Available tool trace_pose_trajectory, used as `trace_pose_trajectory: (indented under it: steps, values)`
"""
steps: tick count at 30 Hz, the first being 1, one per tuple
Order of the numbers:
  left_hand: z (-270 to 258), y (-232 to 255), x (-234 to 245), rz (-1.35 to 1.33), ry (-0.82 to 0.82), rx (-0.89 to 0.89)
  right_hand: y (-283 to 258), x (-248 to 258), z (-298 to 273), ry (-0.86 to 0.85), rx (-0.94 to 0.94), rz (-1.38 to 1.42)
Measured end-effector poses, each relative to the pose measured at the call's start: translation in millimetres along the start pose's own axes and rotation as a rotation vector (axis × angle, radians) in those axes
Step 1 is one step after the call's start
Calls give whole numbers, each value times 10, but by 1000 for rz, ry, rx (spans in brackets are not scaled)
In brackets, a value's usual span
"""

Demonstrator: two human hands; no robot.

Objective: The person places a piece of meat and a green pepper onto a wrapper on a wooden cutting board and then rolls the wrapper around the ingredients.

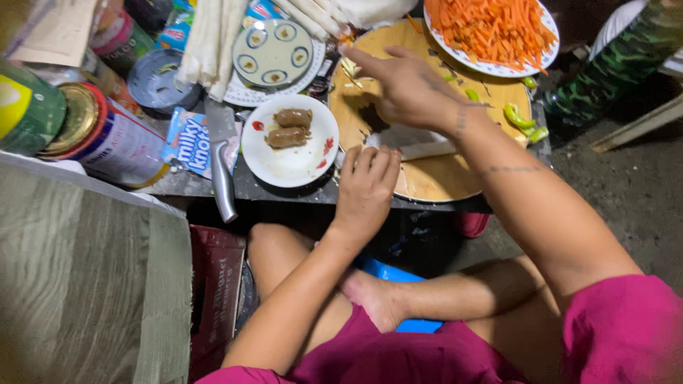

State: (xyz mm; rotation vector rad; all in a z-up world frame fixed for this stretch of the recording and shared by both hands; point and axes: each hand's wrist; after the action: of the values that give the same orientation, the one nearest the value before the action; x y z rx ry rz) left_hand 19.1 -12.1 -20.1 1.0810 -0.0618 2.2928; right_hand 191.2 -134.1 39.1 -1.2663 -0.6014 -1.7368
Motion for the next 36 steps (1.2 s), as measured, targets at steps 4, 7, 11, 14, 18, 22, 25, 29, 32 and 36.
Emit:
trace_pose_trajectory:
  steps: [4,7,11,14,18,22,25,29,32,36]
  values:
    - [-13,6,-10,-67,-18,51,-175,-468,835,84,178,54]
    - [-40,22,-9,-43,-58,58,-350,-661,1283,-122,66,62]
    - [-38,28,3,51,-105,63,-340,-880,1517,-195,32,-38]
    - [-50,3,-10,-51,-72,77,-140,-773,1304,-168,-26,290]
    - [-78,-24,-32,-57,15,62,13,-103,498,-15,152,527]
    - [-78,-18,-69,-109,20,103,-284,319,-374,-95,-50,374]
    - [-62,-24,-81,-83,23,106,-464,344,-678,-150,79,233]
    - [-62,17,-67,3,-23,90,-390,396,-789,-141,73,152]
    - [-46,34,-42,20,-30,87,-359,334,-804,83,152,152]
    - [-33,15,-40,-28,-60,101,-272,185,-838,-117,57,29]
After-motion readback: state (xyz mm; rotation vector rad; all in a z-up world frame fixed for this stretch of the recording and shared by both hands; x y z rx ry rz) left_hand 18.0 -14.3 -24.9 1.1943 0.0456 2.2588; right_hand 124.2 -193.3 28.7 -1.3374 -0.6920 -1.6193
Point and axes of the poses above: each hand's wrist, its own z-axis towards the middle knuckle, its own x-axis out of the back of the hand, y = z × x, and after that the axes turned 9 degrees about -z, right-handed
